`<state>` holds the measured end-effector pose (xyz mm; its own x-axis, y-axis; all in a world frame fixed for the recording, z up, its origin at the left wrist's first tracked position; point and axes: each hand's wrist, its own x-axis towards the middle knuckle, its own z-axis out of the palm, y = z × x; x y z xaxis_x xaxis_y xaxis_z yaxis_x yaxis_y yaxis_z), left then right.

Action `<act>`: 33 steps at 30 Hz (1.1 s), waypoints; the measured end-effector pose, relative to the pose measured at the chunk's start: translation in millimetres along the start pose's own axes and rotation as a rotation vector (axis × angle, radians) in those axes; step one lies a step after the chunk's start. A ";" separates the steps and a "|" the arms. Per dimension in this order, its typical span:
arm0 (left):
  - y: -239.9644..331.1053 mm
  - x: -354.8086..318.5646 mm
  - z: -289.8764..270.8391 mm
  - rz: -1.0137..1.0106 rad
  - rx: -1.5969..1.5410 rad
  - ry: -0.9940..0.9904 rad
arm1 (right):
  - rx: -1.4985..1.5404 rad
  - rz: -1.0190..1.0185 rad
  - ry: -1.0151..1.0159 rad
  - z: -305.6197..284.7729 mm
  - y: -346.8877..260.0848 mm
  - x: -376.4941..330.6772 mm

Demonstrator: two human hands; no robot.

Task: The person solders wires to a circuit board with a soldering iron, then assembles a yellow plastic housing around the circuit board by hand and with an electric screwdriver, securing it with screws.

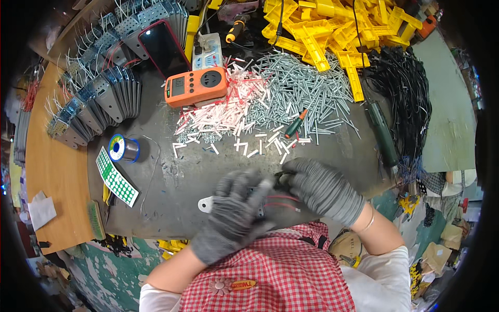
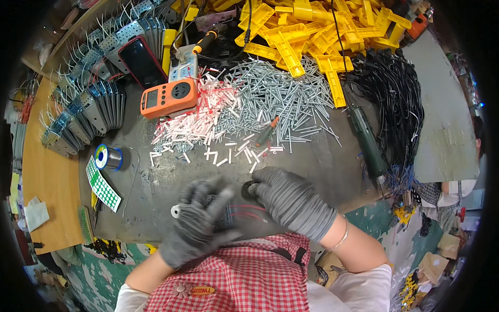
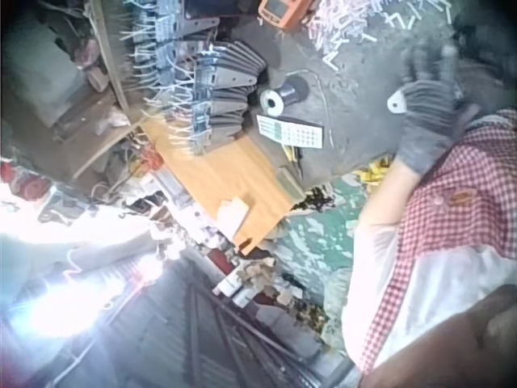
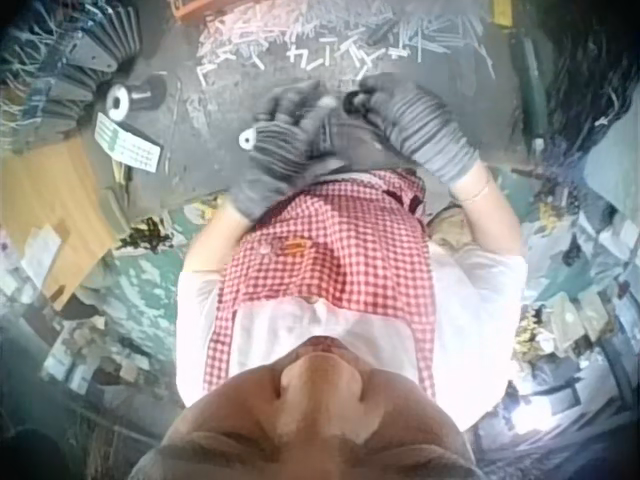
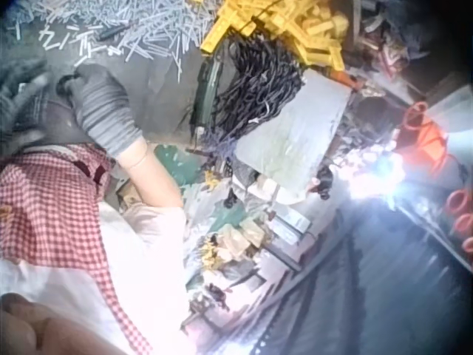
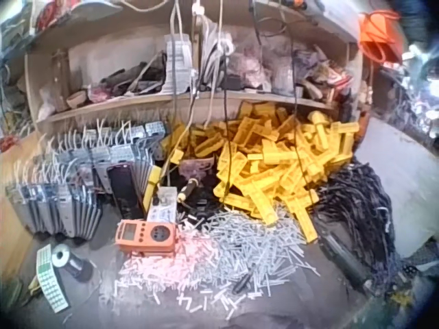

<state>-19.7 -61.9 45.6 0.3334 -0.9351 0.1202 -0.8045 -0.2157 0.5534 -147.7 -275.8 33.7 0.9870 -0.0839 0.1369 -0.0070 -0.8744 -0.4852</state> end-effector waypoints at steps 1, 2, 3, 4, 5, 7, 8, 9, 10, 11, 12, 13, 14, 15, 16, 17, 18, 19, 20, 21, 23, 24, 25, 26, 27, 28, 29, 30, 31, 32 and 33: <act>6.4 5.8 12.6 0.008 -0.001 0.002 | -0.040 -0.034 -0.026 0.9 -0.8 -3.7; 10.8 10.9 25.1 -0.022 0.170 -0.022 | -0.079 -0.067 -0.052 1.7 -1.5 -6.9; 11.3 14.3 35.2 -0.059 0.347 -0.041 | -0.116 -0.107 -0.079 1.4 -0.3 -8.2; 6.6 15.5 42.7 -0.055 0.345 -0.034 | -0.056 0.018 -0.106 -5.1 -3.6 -7.1; -0.5 16.8 49.5 -0.059 0.252 0.060 | -0.062 0.016 -0.104 -8.8 -3.1 -8.7; -8.3 22.8 53.7 -0.053 0.058 0.230 | 0.388 0.434 -0.124 -14.3 -2.9 -15.0; -8.0 25.2 53.7 -0.022 0.040 0.258 | 0.385 0.438 -0.117 -14.4 -3.1 -17.3; -6.0 28.0 54.2 -0.005 0.037 0.257 | 0.780 0.541 -0.094 -13.3 -2.4 -19.0; -3.3 27.9 55.3 0.011 0.123 0.265 | 1.180 0.628 -0.063 -11.3 -2.5 -20.2; -1.1 27.1 56.3 0.026 0.210 0.274 | 1.174 0.629 -0.045 -5.6 -5.7 -19.6; -0.1 27.0 57.5 0.048 0.313 0.251 | 1.128 0.538 0.007 2.3 -10.7 -16.8; 1.8 27.7 56.4 0.064 0.309 0.255 | 1.081 0.448 0.052 6.0 -16.5 -9.1; 5.1 29.0 52.8 -0.035 0.396 0.107 | 0.907 0.458 0.054 -2.8 -27.1 -4.3; 9.5 32.6 51.0 -0.118 0.474 -0.039 | 0.561 0.329 0.084 1.8 -22.3 -7.0; 8.6 33.4 50.4 -0.193 0.370 -0.096 | 0.566 0.369 0.038 13.6 -16.3 -5.6; 8.5 31.6 47.7 -0.180 0.371 -0.090 | 0.572 0.408 -0.009 19.5 -12.4 -3.0; 7.8 29.4 42.0 -0.155 0.223 -0.021 | 0.567 0.408 -0.001 14.4 -13.1 3.0; 7.6 30.3 35.9 -0.131 0.075 0.046 | 0.549 0.509 -0.115 5.0 -15.4 10.0; 9.0 32.4 28.5 -0.125 0.001 0.001 | 0.531 0.608 -0.230 -0.9 -15.0 15.7; 2.4 28.8 34.3 -0.123 0.004 0.011 | 0.525 0.599 -0.226 1.8 -15.9 16.4; -15.6 17.1 55.1 0.090 0.037 0.195 | 0.550 0.411 -0.189 15.6 -17.2 13.4; -12.4 20.3 50.9 0.078 0.077 0.163 | 0.497 0.341 -0.146 16.0 -13.5 14.4; -9.6 22.8 45.1 0.080 0.081 0.169 | 0.494 0.335 -0.143 10.5 -7.4 18.4; -7.2 25.0 39.1 0.045 0.110 0.107 | 0.606 0.371 -0.250 2.5 0.4 23.7; -7.1 27.2 35.0 0.007 0.142 0.052 | 0.715 0.399 -0.361 -4.7 6.6 29.2; -9.8 26.5 34.8 0.005 0.079 0.017 | 0.679 0.334 -0.360 -9.3 10.8 33.8; -10.9 26.8 32.5 0.007 0.085 0.031 | 0.669 0.323 -0.358 -17.2 16.3 40.8; -12.0 26.5 28.2 0.055 0.076 -0.030 | 0.477 0.286 -0.188 -26.4 24.6 53.5; -11.2 25.0 24.2 0.108 0.060 -0.096 | 0.285 0.255 -0.016 -37.2 32.6 63.9; -10.3 24.3 19.3 0.108 0.086 -0.143 | 0.239 0.359 0.223 -43.9 54.2 80.5; -8.3 25.2 15.5 0.123 0.082 -0.140 | 0.181 0.476 0.471 -50.9 81.3 94.7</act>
<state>-12.2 -88.1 31.2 0.1634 -0.9845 0.0640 -0.8742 -0.1144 0.4718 -62.9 -379.2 51.2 0.7084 -0.6728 0.2136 -0.3546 -0.6008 -0.7165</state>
